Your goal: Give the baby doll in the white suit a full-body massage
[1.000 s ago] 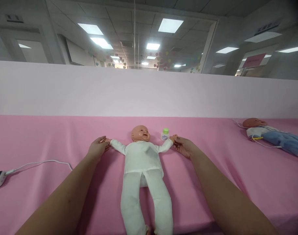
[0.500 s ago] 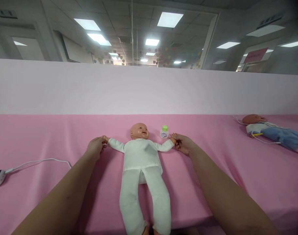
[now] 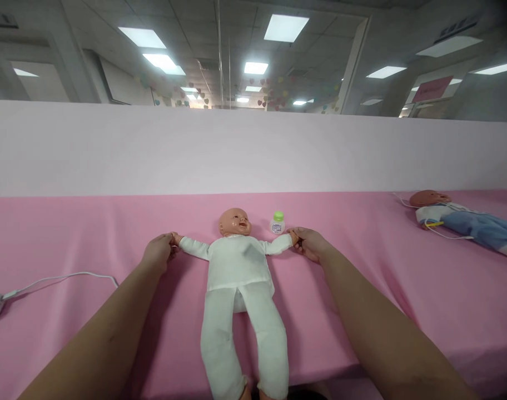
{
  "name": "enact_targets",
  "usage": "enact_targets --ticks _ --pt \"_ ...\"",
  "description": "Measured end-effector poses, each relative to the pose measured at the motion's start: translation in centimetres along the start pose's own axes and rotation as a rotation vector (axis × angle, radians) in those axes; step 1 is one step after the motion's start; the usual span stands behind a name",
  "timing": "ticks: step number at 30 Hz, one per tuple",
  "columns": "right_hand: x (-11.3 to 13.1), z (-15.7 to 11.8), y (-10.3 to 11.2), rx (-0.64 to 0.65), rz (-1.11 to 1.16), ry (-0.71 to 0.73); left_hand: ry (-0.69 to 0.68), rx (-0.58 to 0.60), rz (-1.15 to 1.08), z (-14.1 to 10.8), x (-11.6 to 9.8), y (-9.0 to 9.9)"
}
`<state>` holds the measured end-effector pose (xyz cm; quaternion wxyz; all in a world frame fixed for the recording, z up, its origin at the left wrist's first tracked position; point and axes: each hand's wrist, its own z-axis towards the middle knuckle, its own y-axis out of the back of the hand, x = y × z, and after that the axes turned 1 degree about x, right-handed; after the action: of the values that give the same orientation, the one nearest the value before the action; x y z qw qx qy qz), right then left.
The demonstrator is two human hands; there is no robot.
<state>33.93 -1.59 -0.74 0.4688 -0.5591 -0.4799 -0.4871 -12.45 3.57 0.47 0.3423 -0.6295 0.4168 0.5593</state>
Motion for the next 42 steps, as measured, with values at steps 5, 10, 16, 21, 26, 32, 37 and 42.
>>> enact_targets --ticks 5,10,16,21,26,32,37,42 --pt "-0.7 0.5 1.1 0.213 0.161 0.020 0.015 0.027 -0.049 0.2 0.1 0.4" --pt "-1.7 1.4 1.9 0.316 0.237 0.007 0.002 0.074 -0.115 0.3 0.2 1.0" --pt "-2.4 2.2 2.0 0.217 0.172 0.026 0.012 0.069 -0.145 0.6 0.4 1.0" --pt "-2.5 2.4 1.4 0.153 0.115 0.026 0.028 0.056 -0.126 1.5 0.9 1.0" --pt "-2.4 2.4 0.9 0.076 0.072 0.032 0.063 0.010 -0.117 1.7 0.8 0.8" --pt "-1.3 1.7 1.1 0.130 0.084 -0.037 0.056 0.027 -0.166 0.8 0.2 0.7" --pt "-0.7 0.8 1.7 0.247 0.152 -0.104 0.041 0.059 -0.185 0.3 0.1 0.6" --pt "-0.7 0.4 1.6 0.337 0.134 -0.099 0.023 0.069 -0.181 0.6 0.4 0.6"
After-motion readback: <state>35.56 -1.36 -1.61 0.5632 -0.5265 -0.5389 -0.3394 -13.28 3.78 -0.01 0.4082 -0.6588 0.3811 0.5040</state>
